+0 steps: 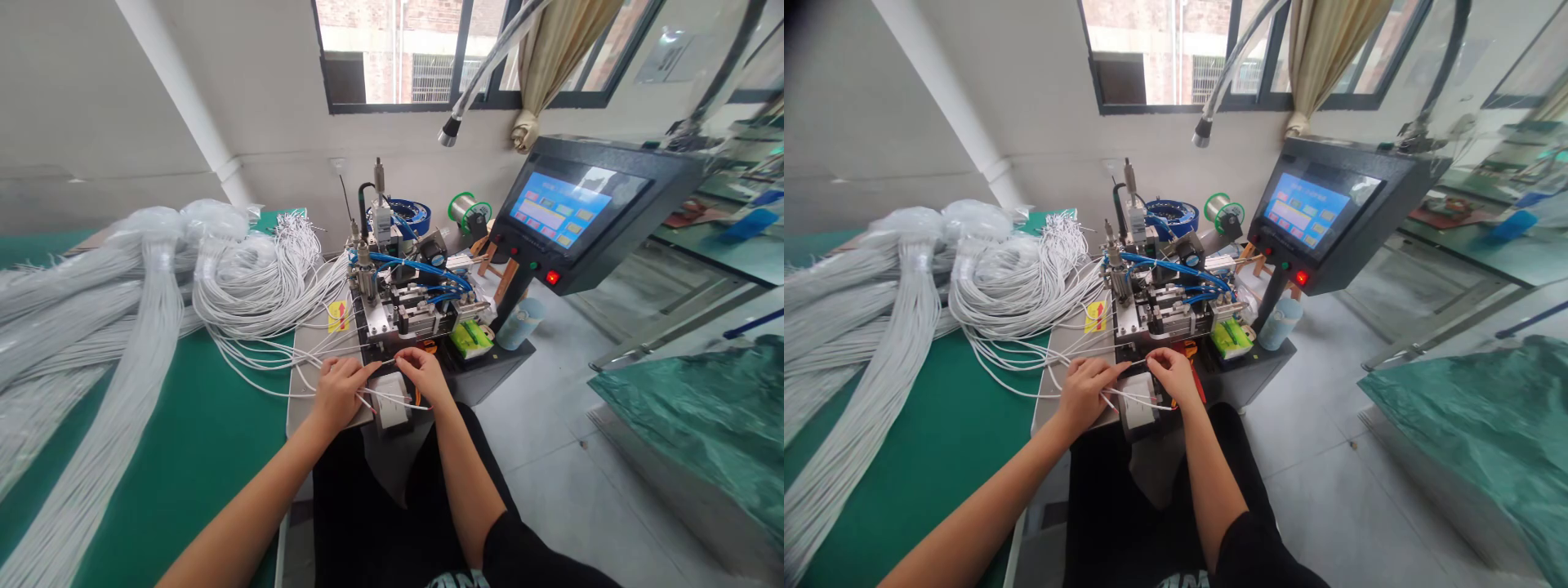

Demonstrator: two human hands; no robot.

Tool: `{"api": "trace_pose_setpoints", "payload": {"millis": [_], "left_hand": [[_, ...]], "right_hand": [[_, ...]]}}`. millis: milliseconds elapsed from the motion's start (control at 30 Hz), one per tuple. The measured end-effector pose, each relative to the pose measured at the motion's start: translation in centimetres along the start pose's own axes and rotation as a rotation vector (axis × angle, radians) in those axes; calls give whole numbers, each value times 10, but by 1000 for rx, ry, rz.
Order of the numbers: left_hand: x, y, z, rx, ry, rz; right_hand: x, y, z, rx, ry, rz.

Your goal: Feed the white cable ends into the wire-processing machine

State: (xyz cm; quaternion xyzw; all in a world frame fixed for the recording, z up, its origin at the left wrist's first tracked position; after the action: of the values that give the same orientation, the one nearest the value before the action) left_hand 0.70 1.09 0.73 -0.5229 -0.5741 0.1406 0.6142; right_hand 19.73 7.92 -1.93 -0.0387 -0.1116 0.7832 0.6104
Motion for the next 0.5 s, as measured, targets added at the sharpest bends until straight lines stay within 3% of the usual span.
{"api": "trace_pose_setpoints", "payload": {"millis": [167, 500], "left_hand": [[1, 0, -1, 6, -11, 6], [1, 4, 1, 8, -58, 52]], "right_hand": [[2, 0, 0, -248, -79, -36], [14, 5, -8, -161, -84, 54]]}}
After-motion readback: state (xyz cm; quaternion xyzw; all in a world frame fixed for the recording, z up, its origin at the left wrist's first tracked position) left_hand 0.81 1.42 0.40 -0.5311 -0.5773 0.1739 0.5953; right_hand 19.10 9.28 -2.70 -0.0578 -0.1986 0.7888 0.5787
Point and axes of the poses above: each hand's wrist, its own x-axis towards the middle knuckle, its own y-axis out of the palm, z = x × y, the point moved 1 cm from there along x, towards the middle knuckle, and after that the axes turned 9 degrees about -x, right-handed, at the moved point
